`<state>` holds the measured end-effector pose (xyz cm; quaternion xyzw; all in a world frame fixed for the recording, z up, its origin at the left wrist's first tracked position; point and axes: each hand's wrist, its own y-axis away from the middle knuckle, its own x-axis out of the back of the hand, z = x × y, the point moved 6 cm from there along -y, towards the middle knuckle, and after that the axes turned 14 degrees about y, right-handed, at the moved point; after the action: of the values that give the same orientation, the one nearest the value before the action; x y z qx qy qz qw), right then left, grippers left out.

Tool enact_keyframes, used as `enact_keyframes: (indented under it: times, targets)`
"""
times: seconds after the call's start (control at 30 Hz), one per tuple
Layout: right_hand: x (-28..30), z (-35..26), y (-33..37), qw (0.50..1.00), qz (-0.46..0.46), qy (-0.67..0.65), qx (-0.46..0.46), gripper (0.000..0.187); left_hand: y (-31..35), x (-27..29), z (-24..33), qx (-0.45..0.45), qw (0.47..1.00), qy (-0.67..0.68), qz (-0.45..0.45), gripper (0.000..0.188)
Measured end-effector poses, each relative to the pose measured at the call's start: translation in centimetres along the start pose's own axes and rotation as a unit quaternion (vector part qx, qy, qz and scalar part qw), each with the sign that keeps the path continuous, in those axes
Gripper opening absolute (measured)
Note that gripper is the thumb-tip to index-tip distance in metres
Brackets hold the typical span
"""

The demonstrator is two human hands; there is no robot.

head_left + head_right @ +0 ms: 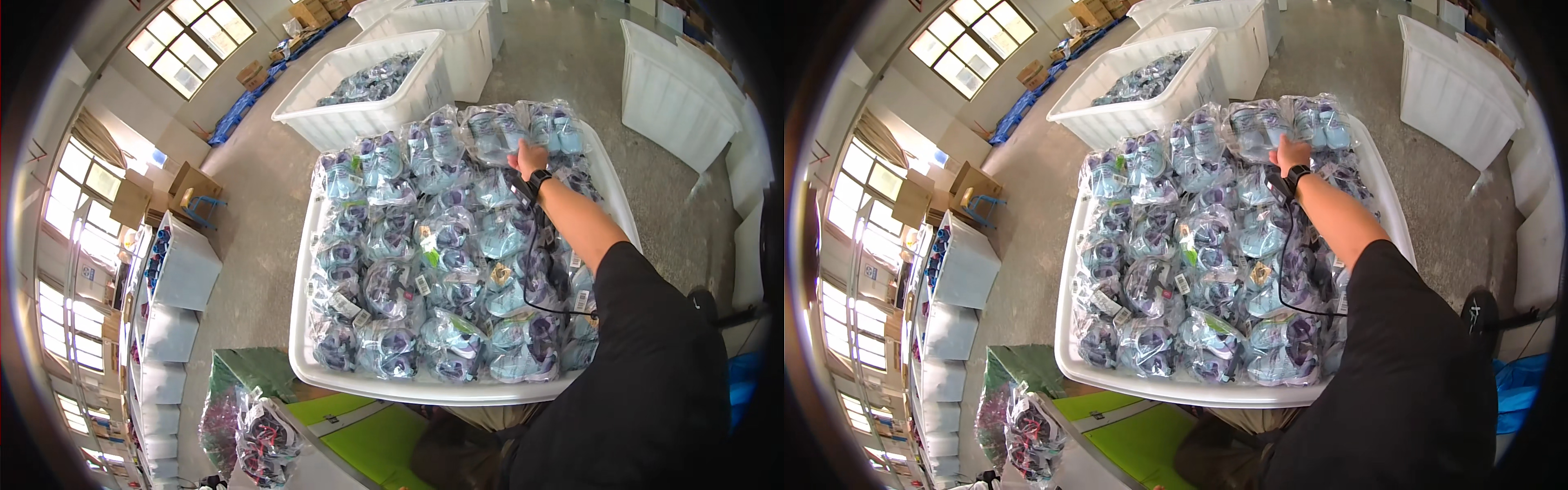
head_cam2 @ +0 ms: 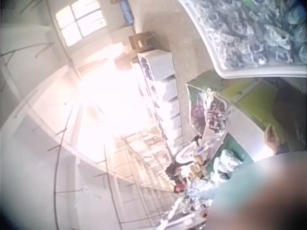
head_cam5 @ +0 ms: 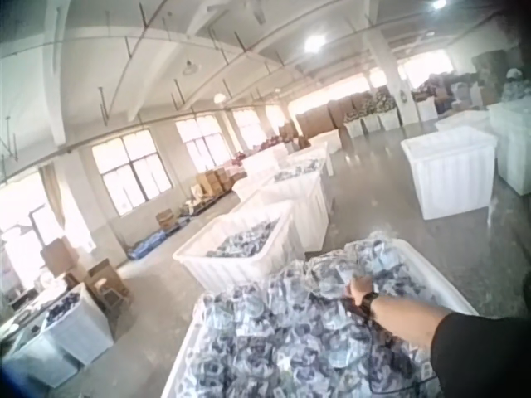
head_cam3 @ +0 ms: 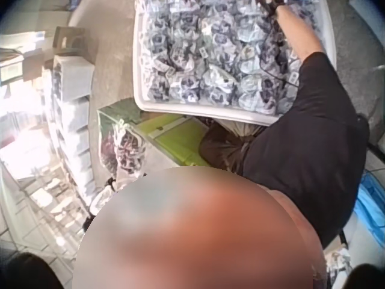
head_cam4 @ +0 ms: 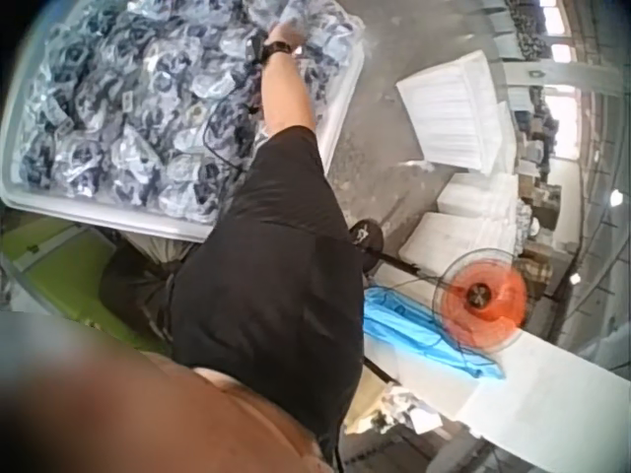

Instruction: The person repeatedly picks packaged footwear from a large white bin and places them onto a green conveyor belt. The person handles the items one at a time, transferring them from the bin to the belt where other workers are present.

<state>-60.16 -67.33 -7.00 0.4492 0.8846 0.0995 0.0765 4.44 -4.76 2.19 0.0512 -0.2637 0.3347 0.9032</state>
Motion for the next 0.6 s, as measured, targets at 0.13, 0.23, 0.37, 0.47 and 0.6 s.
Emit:
enact_keyframes:
  times: [0.13, 0.23, 0.37, 0.47, 0.6]
  targets:
    - [-3.9, 0.7, 4.7, 0.993, -0.096, 0.036, -0.064, 0.046, 0.0, 0.0, 0.3, 0.002, 1.0, -0.009, 0.003, 0.019]
    - [-10.0, 1.6, 7.6, 0.964, -0.238, 0.098, -0.067, 0.05, -0.1, -0.2, 1.0, -0.006, 1.0, -0.018, -0.008, 0.02]
    - [-16.1, 3.0, 7.6, 0.947, -0.262, 0.127, -0.134, 0.058, -0.3, -0.3, 1.2, -0.021, 0.999, -0.027, -0.022, 0.021]
    - [-19.1, 4.2, 6.2, 0.942, -0.254, 0.089, -0.201, 0.068, -0.2, -0.1, 0.4, -0.007, 1.0, -0.02, -0.018, 0.022]
    - [-20.1, 4.5, 4.5, 0.962, -0.199, -0.017, -0.187, 0.051, -0.1, 0.1, -0.6, -0.012, 1.0, -0.015, -0.023, 0.023]
